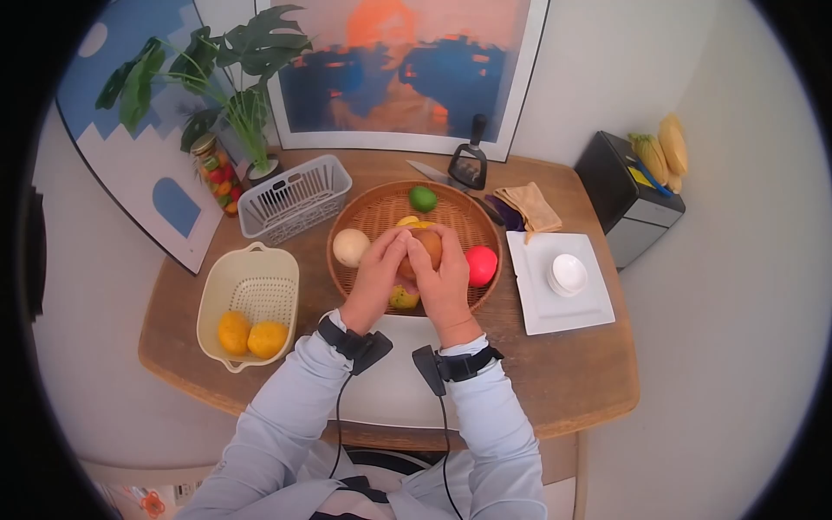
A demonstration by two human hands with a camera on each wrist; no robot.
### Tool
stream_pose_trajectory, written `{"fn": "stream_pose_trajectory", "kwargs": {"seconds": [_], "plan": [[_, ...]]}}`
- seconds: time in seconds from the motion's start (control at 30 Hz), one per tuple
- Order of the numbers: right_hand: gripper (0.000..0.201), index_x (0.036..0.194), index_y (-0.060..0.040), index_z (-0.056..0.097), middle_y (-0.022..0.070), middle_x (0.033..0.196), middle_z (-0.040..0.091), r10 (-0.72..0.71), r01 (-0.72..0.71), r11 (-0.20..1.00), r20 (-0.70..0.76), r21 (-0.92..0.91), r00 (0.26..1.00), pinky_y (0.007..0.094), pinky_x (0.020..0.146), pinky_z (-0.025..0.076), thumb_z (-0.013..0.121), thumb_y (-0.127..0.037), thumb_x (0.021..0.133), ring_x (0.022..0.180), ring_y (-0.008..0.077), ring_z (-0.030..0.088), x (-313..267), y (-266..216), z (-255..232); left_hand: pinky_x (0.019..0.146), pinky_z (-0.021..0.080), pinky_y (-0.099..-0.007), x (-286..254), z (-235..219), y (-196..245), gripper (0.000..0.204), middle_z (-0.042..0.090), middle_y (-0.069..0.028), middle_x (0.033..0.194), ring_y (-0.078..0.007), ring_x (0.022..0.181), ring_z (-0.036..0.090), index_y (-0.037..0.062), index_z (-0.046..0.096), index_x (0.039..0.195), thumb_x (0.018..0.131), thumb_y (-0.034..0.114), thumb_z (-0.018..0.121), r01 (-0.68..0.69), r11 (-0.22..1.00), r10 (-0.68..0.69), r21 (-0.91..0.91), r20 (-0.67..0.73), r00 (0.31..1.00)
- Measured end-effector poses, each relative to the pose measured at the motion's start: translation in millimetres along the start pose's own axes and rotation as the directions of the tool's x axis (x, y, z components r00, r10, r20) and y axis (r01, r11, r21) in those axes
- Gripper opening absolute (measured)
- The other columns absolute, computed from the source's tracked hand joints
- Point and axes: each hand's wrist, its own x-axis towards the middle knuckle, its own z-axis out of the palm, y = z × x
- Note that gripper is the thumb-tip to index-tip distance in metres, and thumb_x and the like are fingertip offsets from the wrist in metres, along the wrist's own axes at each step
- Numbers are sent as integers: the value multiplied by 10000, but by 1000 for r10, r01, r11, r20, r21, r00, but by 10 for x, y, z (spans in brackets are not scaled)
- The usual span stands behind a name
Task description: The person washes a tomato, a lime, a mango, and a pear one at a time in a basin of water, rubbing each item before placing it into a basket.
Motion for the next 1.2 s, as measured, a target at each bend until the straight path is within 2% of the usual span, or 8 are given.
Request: {"fn": "stream_pose_trajectory", "kwargs": {"seconds": [0.13,0.33,0.5,0.63,0.73,0.9,1.03,1.2], "plan": [[345,1084,0,597,74,914,629,224,-233,941,66,244,972,276,690,481,517,-328,1009,805,142,592,24,48,-84,493,498,-226,-36,31,-9,335,628,-67,994,-119,679,621,33,582,1213,1038,303,487,-9,1000,9,6,59,998],[444,999,6,619,66,830,625,325,-319,887,40,333,945,275,641,471,394,-372,1058,732,121,578,43,-20,-106,548,511,-221,-79,56,55,399,604,-83,1069,-137,729,636,44,502,1324,1028,312,516,-38,999,39,-14,112,993],[458,980,17,627,102,820,642,257,-251,953,-11,171,966,316,656,482,399,-371,1058,728,172,595,39,-10,-135,564,512,-220,-107,105,61,441,596,-75,1086,-112,757,611,30,489,1317,987,300,602,-130,958,104,256,115,988],[393,1016,22,631,158,873,651,138,-138,990,-15,-8,990,352,720,495,493,-346,1025,775,257,624,23,8,-118,552,512,-225,-94,111,125,421,600,-72,1064,-110,789,618,29,528,1256,989,352,578,5,992,-11,125,44,999],[361,1045,24,635,185,943,642,-202,199,970,-12,-140,979,357,762,497,595,-327,972,853,309,637,8,-93,-48,529,509,-215,-46,40,100,384,607,-73,1045,-106,831,619,28,574,1212,998,347,556,94,989,-93,-118,14,996],[410,1099,28,629,196,1034,633,-22,28,992,45,-120,999,371,797,501,669,-341,924,936,328,633,-29,29,-28,523,502,-212,3,10,35,378,623,-46,1004,-96,821,621,37,603,1202,1011,353,526,52,983,-58,-176,-27,998],[421,1133,23,624,199,1075,630,186,-184,983,107,-25,977,377,822,506,702,-322,904,966,335,630,12,145,-115,586,497,-222,-53,74,97,340,618,-30,1043,-93,830,613,94,581,1215,1040,357,454,-75,995,76,66,-14,997],[413,1127,28,624,183,1074,633,-186,194,965,57,-178,981,361,823,510,717,-302,896,986,313,631,-18,-141,-32,599,482,-219,-11,-87,75,378,619,-32,1060,-84,830,602,80,546,1289,1047,351,439,93,971,-93,-220,12,996]]}}
